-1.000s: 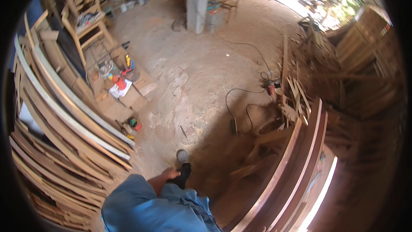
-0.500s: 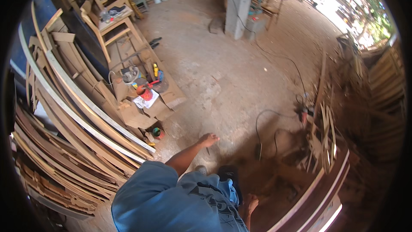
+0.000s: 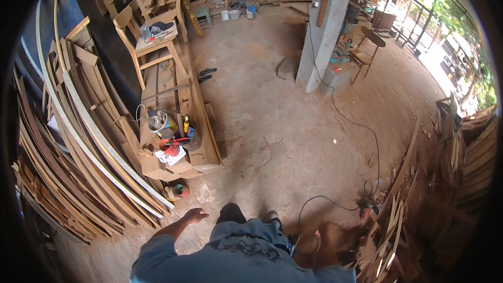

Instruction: The person assembles a wooden frame by hand, placing small wooden blocks between two long planks on a workbench. The person repeatedly positions and adjusts the blocks and planks, then moves the assembled frame to the floor.

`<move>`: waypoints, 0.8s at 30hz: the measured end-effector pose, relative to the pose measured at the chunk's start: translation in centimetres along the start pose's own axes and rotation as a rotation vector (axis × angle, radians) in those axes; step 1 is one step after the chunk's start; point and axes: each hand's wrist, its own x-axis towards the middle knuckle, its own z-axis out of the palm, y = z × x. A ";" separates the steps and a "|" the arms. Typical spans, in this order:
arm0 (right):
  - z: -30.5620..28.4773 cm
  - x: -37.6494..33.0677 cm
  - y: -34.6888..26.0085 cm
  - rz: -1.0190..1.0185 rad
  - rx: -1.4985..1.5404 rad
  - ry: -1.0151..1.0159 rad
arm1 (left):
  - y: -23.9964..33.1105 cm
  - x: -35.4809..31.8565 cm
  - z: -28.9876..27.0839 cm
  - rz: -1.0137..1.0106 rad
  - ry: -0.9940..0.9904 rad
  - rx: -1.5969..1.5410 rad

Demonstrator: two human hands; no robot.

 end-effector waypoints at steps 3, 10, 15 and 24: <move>-10.2 4.8 -14.6 -0.262 0.099 0.230 | 5.5 0.7 -0.8 0.150 -0.218 -0.096; -13.2 6.9 -40.7 -0.633 0.388 0.201 | 13.7 12.6 -7.4 -0.015 -0.563 0.095; -6.9 12.4 -44.6 -0.541 -0.155 0.109 | 14.0 25.5 -17.6 -0.022 -0.805 0.039; 1.3 11.7 -45.0 -0.294 -0.153 -0.201 | 14.9 42.0 -29.6 -0.257 0.166 -0.593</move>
